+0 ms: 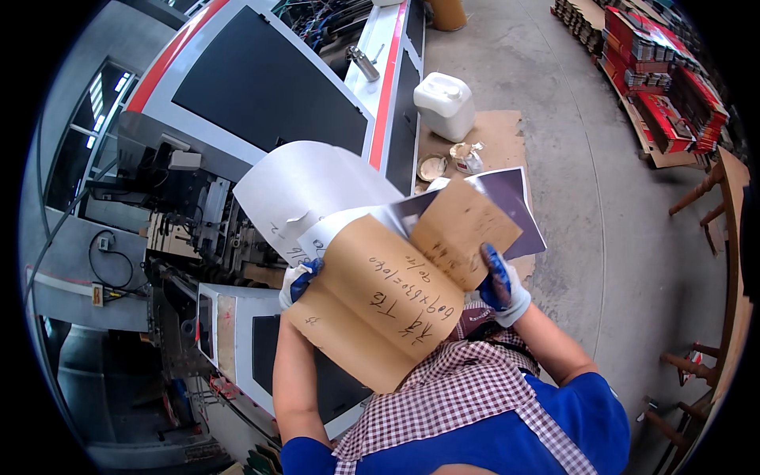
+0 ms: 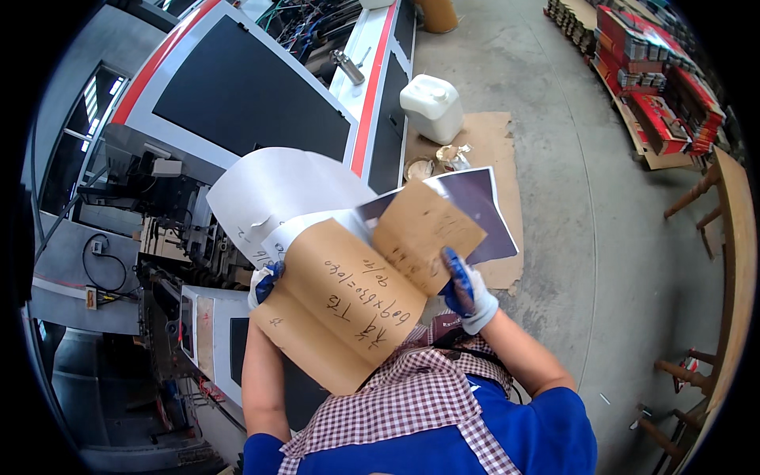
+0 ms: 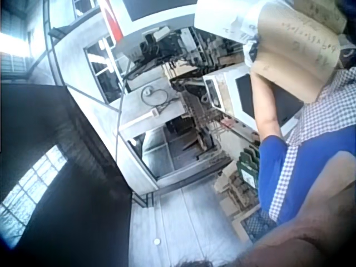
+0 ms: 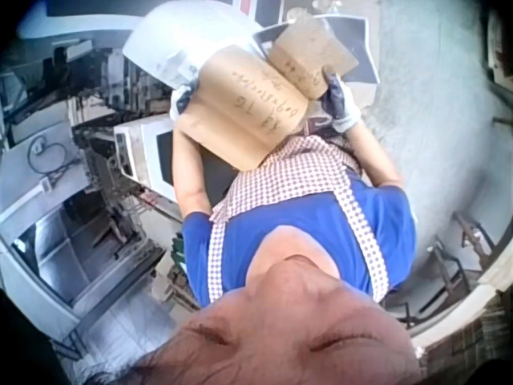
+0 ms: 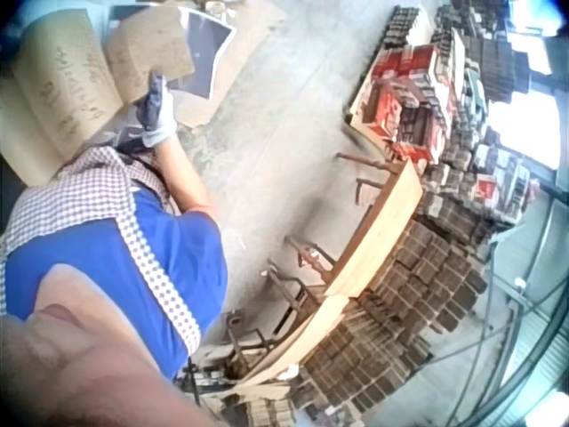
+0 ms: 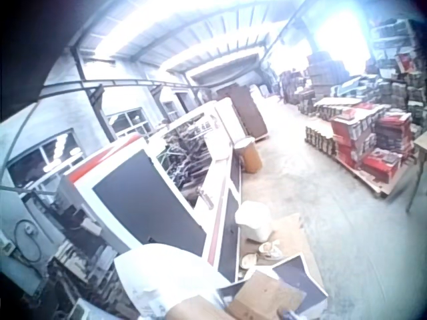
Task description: The person applies glue to corrugated cardboard sheets, then folds and assembles printed cardboard boxes on a workbench. The person handles flat cardboard pieces, applies adhesive, and folds the boxes into shape.
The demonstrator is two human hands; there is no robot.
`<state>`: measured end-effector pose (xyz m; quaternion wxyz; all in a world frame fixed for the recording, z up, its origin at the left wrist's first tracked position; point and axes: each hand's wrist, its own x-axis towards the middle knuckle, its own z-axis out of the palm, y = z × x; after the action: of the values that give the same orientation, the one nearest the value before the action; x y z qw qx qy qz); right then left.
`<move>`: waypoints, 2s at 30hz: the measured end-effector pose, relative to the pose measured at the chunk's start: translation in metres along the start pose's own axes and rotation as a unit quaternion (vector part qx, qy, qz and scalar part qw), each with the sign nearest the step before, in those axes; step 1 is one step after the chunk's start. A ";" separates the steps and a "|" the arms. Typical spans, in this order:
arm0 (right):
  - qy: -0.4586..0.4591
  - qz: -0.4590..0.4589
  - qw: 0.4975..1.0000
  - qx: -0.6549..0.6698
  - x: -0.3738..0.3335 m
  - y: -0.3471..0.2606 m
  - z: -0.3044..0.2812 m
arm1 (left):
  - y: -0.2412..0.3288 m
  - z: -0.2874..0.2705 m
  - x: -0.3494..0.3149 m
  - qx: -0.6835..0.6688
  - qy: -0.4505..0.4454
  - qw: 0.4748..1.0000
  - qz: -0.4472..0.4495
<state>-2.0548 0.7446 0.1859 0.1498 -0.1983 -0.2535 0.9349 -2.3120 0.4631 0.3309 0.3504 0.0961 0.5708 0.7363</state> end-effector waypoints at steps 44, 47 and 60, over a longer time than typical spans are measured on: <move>0.057 -0.051 0.985 0.154 -0.019 -0.034 -0.098 | 0.037 0.019 -0.023 0.062 0.084 0.994 -0.023; 0.055 -0.058 0.984 0.160 -0.016 -0.033 -0.097 | 0.037 0.017 -0.025 0.060 0.090 0.994 -0.024; 0.072 -0.020 0.981 0.182 -0.020 -0.032 -0.119 | 0.039 0.009 -0.020 0.078 0.093 0.992 -0.027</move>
<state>-1.9785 0.8127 0.1149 0.2194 -0.2293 -0.0719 0.9456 -2.3083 0.4539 0.3747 0.3074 0.0390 0.6591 0.6852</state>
